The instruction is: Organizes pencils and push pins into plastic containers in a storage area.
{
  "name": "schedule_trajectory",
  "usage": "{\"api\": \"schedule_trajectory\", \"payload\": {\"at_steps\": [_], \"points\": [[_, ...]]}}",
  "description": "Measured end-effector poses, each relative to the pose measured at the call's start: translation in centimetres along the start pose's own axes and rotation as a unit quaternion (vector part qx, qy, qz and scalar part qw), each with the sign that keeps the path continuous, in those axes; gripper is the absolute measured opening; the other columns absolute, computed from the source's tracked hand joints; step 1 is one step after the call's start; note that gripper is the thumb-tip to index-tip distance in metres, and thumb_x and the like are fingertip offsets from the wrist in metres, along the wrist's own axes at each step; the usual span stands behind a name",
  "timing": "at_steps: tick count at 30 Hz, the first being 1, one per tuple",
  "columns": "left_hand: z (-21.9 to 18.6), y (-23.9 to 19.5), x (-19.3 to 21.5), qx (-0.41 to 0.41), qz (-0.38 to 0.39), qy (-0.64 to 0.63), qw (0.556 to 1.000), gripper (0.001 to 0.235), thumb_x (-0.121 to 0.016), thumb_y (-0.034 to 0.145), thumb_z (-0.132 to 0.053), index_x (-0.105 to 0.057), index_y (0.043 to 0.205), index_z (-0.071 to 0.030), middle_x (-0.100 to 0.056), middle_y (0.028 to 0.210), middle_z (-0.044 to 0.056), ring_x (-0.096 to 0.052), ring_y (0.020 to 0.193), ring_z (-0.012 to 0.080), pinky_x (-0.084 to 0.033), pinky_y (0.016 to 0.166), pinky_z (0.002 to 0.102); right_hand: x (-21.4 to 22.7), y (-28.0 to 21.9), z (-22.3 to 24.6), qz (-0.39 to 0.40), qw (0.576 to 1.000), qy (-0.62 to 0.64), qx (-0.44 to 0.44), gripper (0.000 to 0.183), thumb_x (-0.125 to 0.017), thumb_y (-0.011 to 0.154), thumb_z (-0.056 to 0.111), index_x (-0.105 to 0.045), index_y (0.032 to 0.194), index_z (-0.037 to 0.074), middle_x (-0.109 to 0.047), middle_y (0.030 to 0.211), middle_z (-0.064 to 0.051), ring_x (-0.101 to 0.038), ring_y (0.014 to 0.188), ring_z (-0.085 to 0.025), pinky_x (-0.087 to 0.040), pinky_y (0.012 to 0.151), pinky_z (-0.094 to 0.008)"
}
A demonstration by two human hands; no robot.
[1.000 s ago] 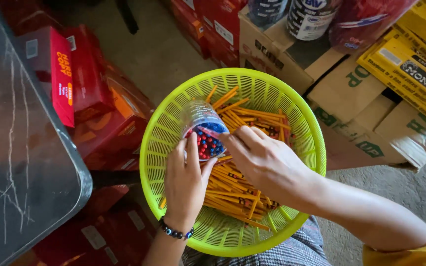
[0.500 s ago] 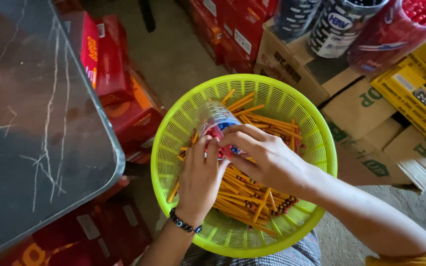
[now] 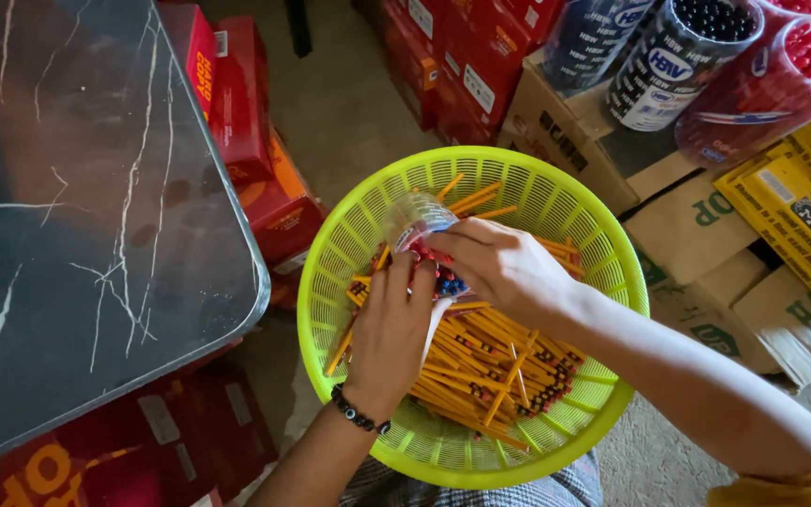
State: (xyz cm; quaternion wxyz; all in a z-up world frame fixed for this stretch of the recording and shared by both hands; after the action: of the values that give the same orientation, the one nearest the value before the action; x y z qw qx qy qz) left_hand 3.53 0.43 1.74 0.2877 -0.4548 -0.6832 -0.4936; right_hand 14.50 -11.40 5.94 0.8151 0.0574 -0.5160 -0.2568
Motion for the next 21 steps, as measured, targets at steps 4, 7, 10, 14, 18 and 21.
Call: {"api": "schedule_trajectory", "payload": {"at_steps": [4,7,10,14,18,21], "points": [[0.4,0.0,0.2,0.004,0.0,0.005,1.0,0.05,-0.074,0.089,-0.026,-0.053,0.127,-0.001,-0.053,0.133,0.018,-0.058,0.106,0.0364,-0.053,0.086,0.043,0.7,0.8,1.8,0.006,1.0,0.008,0.016,0.045,-0.069,0.085,0.007,-0.063,0.13,0.005,-0.067,0.123,-0.016,-0.07,0.103,-0.034,-0.059,0.087,-0.042],[0.7,-0.4,0.3,0.028,0.013,-0.004,1.0,0.047,-0.073,0.09,-0.027,-0.054,0.127,-0.004,-0.053,0.132,0.015,-0.059,0.108,0.034,-0.054,0.085,0.041,0.9,0.8,2.6,-0.013,0.999,0.03,-0.024,0.038,-0.074,0.09,0.016,-0.064,0.125,0.006,-0.073,0.105,-0.011,-0.072,0.091,-0.032,-0.06,0.077,-0.041],[0.3,-0.2,0.6,-0.013,0.008,0.03,0.999,0.049,-0.072,0.094,-0.03,-0.053,0.128,-0.002,-0.053,0.129,0.015,-0.058,0.109,0.0339,-0.055,0.086,0.039,0.4,0.3,1.5,-0.038,0.999,0.015,-0.014,0.026,-0.073,0.094,0.017,-0.068,0.118,0.008,-0.074,0.098,-0.011,-0.074,0.088,-0.031,-0.06,0.078,-0.04],[0.4,0.0,0.6,-0.009,0.005,0.03,1.0,0.047,-0.071,0.092,-0.032,-0.054,0.126,-0.004,-0.053,0.13,0.014,-0.058,0.111,0.0327,-0.057,0.083,0.037,0.0,0.8,0.2,-0.04,0.995,0.054,-0.069,0.024,-0.074,0.093,0.017,-0.071,0.115,0.008,-0.075,0.098,-0.011,-0.075,0.089,-0.029,-0.061,0.077,-0.038],[0.7,0.1,0.3,0.006,0.024,0.035,0.999,0.044,-0.072,0.092,-0.032,-0.055,0.123,-0.006,-0.053,0.13,0.013,-0.058,0.11,0.0324,-0.058,0.079,0.037,0.0,1.2,0.5,-0.025,0.994,0.08,-0.066,0.026,-0.075,0.092,0.018,-0.072,0.116,0.008,-0.075,0.097,-0.011,-0.076,0.088,-0.028,-0.06,0.077,-0.037],[0.8,-0.3,0.5,0.003,0.024,0.019,1.0,0.045,-0.072,0.089,-0.026,-0.055,0.125,-0.006,-0.053,0.131,0.012,-0.058,0.111,0.0321,-0.058,0.078,0.036,-0.4,0.4,0.5,-0.056,0.995,0.053,-0.066,0.023,-0.076,0.091,0.017,-0.069,0.11,0.006,-0.075,0.1,-0.01,-0.076,0.09,-0.027,-0.061,0.077,-0.037]]}}
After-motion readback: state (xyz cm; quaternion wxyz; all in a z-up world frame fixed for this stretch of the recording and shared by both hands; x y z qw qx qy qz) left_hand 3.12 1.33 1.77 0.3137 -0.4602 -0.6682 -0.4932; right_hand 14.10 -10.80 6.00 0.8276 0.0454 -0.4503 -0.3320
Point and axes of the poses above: each hand's wrist, its own y-axis towards the middle knuckle, its own x-axis out of the back of the hand, z = x × y, the point moved 4 cm from there along y, towards the middle knuckle
